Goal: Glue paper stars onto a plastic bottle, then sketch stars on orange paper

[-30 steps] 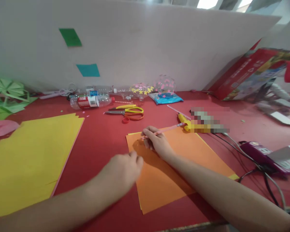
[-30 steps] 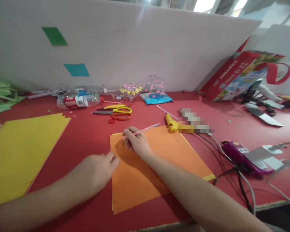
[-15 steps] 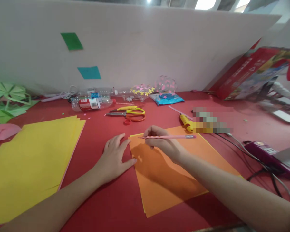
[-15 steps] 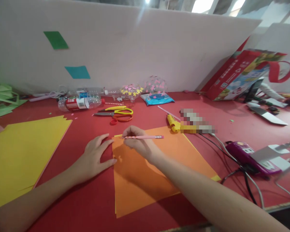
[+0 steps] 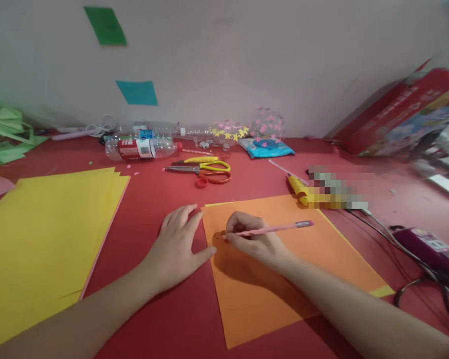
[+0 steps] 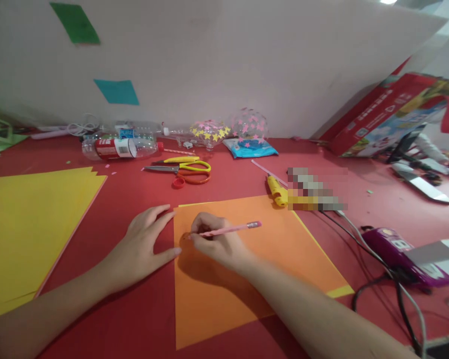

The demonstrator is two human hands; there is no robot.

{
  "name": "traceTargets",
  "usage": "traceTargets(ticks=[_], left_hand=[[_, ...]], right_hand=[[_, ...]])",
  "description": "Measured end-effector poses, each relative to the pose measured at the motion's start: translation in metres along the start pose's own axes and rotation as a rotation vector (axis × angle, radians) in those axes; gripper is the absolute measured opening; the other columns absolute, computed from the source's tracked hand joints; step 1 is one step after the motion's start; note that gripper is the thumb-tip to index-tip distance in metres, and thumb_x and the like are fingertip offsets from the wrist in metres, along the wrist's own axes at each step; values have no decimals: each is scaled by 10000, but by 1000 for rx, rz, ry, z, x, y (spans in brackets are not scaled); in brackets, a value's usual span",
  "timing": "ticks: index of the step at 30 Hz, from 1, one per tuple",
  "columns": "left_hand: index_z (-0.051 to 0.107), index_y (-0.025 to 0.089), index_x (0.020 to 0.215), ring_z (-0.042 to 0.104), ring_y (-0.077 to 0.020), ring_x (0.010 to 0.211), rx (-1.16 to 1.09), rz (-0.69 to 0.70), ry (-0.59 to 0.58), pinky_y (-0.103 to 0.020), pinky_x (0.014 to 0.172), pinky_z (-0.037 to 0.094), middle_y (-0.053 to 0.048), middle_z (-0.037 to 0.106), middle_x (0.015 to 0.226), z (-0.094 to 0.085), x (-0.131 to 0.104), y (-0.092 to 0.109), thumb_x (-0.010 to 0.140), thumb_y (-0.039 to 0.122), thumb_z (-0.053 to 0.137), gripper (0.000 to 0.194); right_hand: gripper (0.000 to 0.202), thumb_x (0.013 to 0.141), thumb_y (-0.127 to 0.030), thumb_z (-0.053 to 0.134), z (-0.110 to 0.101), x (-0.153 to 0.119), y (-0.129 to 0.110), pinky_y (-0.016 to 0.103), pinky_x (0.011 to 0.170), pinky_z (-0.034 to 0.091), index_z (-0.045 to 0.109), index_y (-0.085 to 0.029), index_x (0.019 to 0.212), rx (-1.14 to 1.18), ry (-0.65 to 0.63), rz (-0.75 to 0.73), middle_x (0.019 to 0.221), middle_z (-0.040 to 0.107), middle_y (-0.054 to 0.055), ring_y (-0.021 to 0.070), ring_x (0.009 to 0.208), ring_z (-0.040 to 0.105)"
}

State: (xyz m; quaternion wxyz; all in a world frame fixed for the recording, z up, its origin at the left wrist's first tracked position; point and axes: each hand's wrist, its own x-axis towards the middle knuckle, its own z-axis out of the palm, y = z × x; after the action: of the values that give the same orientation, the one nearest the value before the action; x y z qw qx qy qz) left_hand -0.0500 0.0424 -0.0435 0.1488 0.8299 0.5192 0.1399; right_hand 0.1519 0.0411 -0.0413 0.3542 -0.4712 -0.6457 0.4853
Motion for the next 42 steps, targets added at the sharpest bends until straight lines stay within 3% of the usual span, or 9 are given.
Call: traceTargets(ticks=[10,27,42], left_hand=[[450,89,1373,319,-344,1360,5,-39,-36,-536,1109,288,-192,394,1446,-2,-1,2,814,388,517,638],[432,90,1394,293,-323,1375,24,-63,-69,-518,1121,281,-175,370,1478,-3,-1,5,818,416,486,664],[437,106,1379,303,-328,1375,17,-39,-46,-530,1114,289,-181,380,1472,-1,0,3,815,386,513,634]], right_hand=[[84,685,-176,544,1,-4,-3,204,433,256,475,-192,641,-27,-37,-22,532,492,-39,83,478,387],[90,700,-108,522,1,-5,-1,188,447,262,492,-181,657,-58,-116,-54,566,494,-57,63,494,378],[118,765,-226,534,4,-3,-4,221,490,335,474,-199,668,-119,10,-3,585,542,-27,101,528,459]])
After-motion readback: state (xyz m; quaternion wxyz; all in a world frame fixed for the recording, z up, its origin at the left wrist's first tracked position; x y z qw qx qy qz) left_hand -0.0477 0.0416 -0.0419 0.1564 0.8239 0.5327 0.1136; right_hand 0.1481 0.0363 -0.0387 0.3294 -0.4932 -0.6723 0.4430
